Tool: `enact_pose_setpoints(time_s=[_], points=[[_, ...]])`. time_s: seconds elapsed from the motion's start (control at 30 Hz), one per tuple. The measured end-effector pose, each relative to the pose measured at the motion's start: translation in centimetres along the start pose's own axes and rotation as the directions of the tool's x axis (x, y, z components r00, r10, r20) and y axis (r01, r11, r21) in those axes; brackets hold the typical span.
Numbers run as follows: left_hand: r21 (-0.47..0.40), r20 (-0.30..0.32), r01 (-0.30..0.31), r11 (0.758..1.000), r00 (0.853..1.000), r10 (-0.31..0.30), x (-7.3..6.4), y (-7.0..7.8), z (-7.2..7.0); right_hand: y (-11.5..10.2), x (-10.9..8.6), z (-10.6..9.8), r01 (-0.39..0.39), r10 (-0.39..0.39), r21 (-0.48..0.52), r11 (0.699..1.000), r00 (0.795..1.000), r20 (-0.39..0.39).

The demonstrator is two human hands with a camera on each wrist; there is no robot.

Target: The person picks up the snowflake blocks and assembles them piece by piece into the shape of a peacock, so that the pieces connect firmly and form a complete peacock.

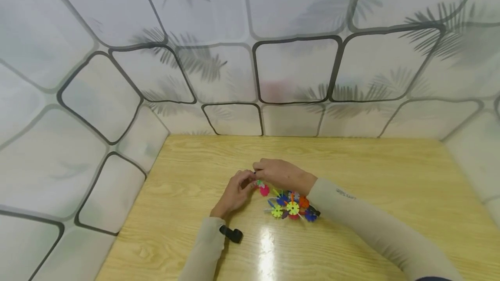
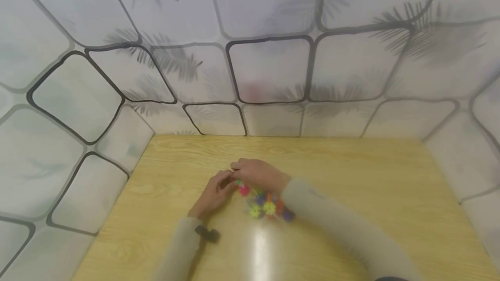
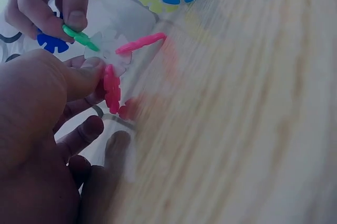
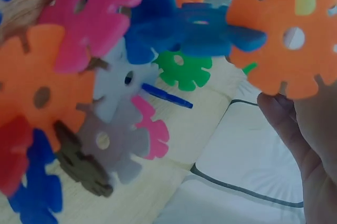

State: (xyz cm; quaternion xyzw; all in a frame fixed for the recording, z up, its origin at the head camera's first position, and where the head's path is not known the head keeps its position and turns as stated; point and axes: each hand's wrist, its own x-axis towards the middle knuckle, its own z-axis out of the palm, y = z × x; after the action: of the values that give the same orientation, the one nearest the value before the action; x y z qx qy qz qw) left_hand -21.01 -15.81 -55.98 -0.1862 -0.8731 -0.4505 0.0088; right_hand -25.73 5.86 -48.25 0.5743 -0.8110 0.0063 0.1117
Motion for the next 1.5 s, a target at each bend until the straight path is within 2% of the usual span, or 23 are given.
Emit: enact_pose_setpoints(time_s=[0.07, 0.13, 0.2, 0.23, 0.27, 0.37, 0.43, 0.47, 0.53, 0.6, 0.67, 0.73, 0.87, 1.0, 1.2, 1.3, 1.4, 1.5], points=[[-0.006, -0.002, -0.001, 1.0, 1.0, 0.001, 0.0, -0.1, 0.0, 0.1, 0.0, -0.1, -0.016, 0.016, 0.034, 0.999, 1.0, 0.003], [-0.025, 0.0, 0.007, 1.0, 1.0, -0.007, 0.0, -0.2, 0.0, 0.2, -0.2, -0.1, -0.059, 0.059, 0.131, 0.99, 0.998, 0.001], [-0.047, 0.008, 0.016, 0.999, 1.0, -0.016, 0.0, -0.4, 0.0, 0.6, -0.7, 0.1, -0.13, 0.136, 0.285, 0.95, 0.991, -0.002], [-0.057, 0.014, 0.023, 0.998, 1.0, -0.022, -0.1, -0.4, 0.0, 0.8, -0.9, 0.1, -0.181, 0.194, 0.385, 0.905, 0.981, 0.005], [-0.065, 0.021, 0.033, 0.997, 0.999, -0.031, -0.1, -0.6, 0.0, 1.0, -1.2, 0.3, -0.23, 0.257, 0.483, 0.845, 0.966, 0.011], [-0.083, 0.028, 0.046, 0.995, 0.999, -0.043, -0.2, -0.9, 0.0, 1.7, -1.8, 1.1, -0.326, 0.431, 0.721, 0.612, 0.901, 0.042], [-0.098, 0.026, 0.053, 0.994, 0.998, -0.051, -0.2, -1.1, 0.0, 1.9, -2.1, 1.7, -0.352, 0.516, 0.811, 0.467, 0.854, 0.073], [-0.108, 0.025, 0.057, 0.993, 0.998, -0.054, -0.2, -1.2, 0.0, 2.0, -2.3, 2.1, -0.356, 0.544, 0.841, 0.409, 0.834, 0.088], [-0.126, 0.023, 0.06, 0.99, 0.998, -0.057, -0.2, -1.3, 0.0, 2.0, -2.4, 2.6, -0.359, 0.581, 0.884, 0.301, 0.803, 0.128], [-0.139, 0.02, 0.05, 0.989, 0.999, -0.048, -0.2, -1.4, -0.1, 1.9, -2.6, 3.0, -0.362, 0.599, 0.91, 0.203, 0.781, 0.177], [-0.15, 0.015, 0.031, 0.988, 0.999, -0.029, -0.2, -1.5, -0.1, 1.8, -2.6, 3.3, -0.371, 0.605, 0.921, 0.118, 0.763, 0.23], [-0.158, 0.006, 0.0, 0.987, 1.0, 0.001, -0.1, -1.8, -0.2, 1.6, -2.6, 3.3, -0.385, 0.604, 0.921, 0.058, 0.748, 0.275], [-0.204, 0.0, -0.05, 0.978, 0.999, 0.051, 0.0, -2.0, -0.2, 1.3, -2.4, 3.2, -0.409, 0.604, 0.912, -0.006, 0.726, 0.33], [-0.217, 0.0, -0.074, 0.973, 0.997, 0.075, 0.1, -2.0, -0.2, 1.3, -2.3, 2.9, -0.412, 0.596, 0.911, -0.033, 0.723, 0.348], [-0.223, 0.012, 0.021, 0.975, 1.0, -0.019, 0.1, -0.8, -0.3, 1.5, -2.6, 2.6, -0.422, 0.582, 0.901, -0.096, 0.711, 0.395], [-0.243, 0.013, 0.067, 0.968, 0.998, -0.066, 0.1, -0.2, -0.3, 1.6, -2.6, 2.4, -0.421, 0.572, 0.895, -0.148, 0.702, 0.425], [-0.271, 0.016, 0.102, 0.957, 0.995, -0.101, 0.1, 0.0, -0.4, 1.7, -2.7, 2.3, -0.416, 0.556, 0.893, -0.172, 0.707, 0.437], [-0.29, 0.024, 0.113, 0.95, 0.994, -0.111, 0.1, 0.0, -0.4, 1.7, -2.6, 2.4, -0.415, 0.547, 0.889, -0.193, 0.707, 0.448]])
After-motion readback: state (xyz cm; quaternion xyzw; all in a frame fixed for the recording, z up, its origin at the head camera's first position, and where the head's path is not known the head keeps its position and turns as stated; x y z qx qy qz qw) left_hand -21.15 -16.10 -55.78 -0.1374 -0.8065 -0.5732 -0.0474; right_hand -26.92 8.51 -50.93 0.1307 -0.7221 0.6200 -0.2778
